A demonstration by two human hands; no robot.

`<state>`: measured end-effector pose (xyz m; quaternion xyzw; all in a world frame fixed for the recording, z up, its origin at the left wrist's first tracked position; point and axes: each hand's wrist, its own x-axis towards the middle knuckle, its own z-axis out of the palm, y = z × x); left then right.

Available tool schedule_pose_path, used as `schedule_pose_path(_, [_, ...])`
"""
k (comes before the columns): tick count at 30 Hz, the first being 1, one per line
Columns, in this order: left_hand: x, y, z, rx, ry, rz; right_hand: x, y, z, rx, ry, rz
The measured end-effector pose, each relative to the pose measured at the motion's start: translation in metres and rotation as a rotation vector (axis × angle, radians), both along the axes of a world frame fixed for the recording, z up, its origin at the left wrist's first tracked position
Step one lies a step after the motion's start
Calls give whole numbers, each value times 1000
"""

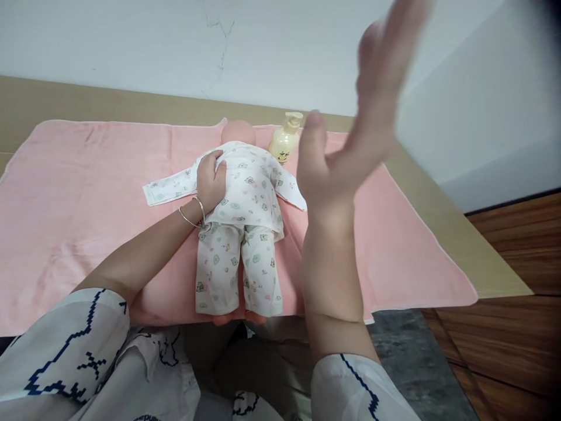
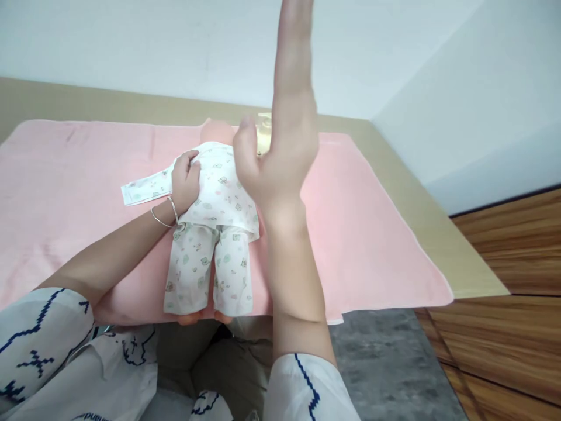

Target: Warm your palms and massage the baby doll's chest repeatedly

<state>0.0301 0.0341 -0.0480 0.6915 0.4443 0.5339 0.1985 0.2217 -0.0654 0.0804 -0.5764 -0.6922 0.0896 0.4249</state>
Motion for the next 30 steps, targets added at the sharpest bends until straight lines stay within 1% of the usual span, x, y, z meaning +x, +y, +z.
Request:
schedule_pose_path(2, [0,0,1,5,18,-1,4,16,-6,56,-105,-139])
schedule_pose_path(3, [-1,0,2,8,33,2,8,27,-13,57,-173,-188])
schedule_pose_path(4, [-1,0,3,10,51,6,14,39,-21,27,-246,-213])
schedule_pose_path(6, [-2,2,7,3,100,14,27,64,-41,-62,-356,-218])
schedule_pose_path(8, [-1,3,14,-31,151,29,38,81,-60,-123,-442,-225])
schedule_pose_path(10, [4,1,23,-65,158,43,44,90,-71,-122,-467,-225])
schedule_pose_path(11, [9,-1,29,-78,122,25,44,92,-73,-108,-466,-220])
schedule_pose_path(12, [15,-4,35,-93,59,-24,43,91,-74,-95,-462,-213])
schedule_pose_path(14, [30,-7,49,-165,-144,-196,39,89,-71,-92,-468,-199])
schedule_pose_path(15, [38,-7,56,-229,-264,-300,36,87,-69,-103,-473,-195])
schedule_pose_path(17, [53,1,70,-368,-457,-457,32,83,-65,-129,-464,-183])
schedule_pose_path(18, [60,9,75,-422,-494,-508,30,82,-64,-134,-445,-176])
schedule_pose_path(19, [66,20,79,-456,-488,-539,30,81,-63,-133,-419,-170])
schedule_pose_path(21, [77,45,84,-569,-426,-635,29,80,-62,-121,-370,-167])
schedule_pose_path(23, [86,70,85,-616,-410,-691,29,79,-62,-106,-343,-185])
schedule_pose_path(25, [93,86,83,-603,-395,-731,29,80,-60,-94,-337,-202])
schedule_pose_path(27, [100,91,81,-538,-377,-710,29,79,-57,-81,-336,-213])
schedule_pose_path(30, [106,83,79,-404,-338,-581,29,79,-52,-62,-330,-235])
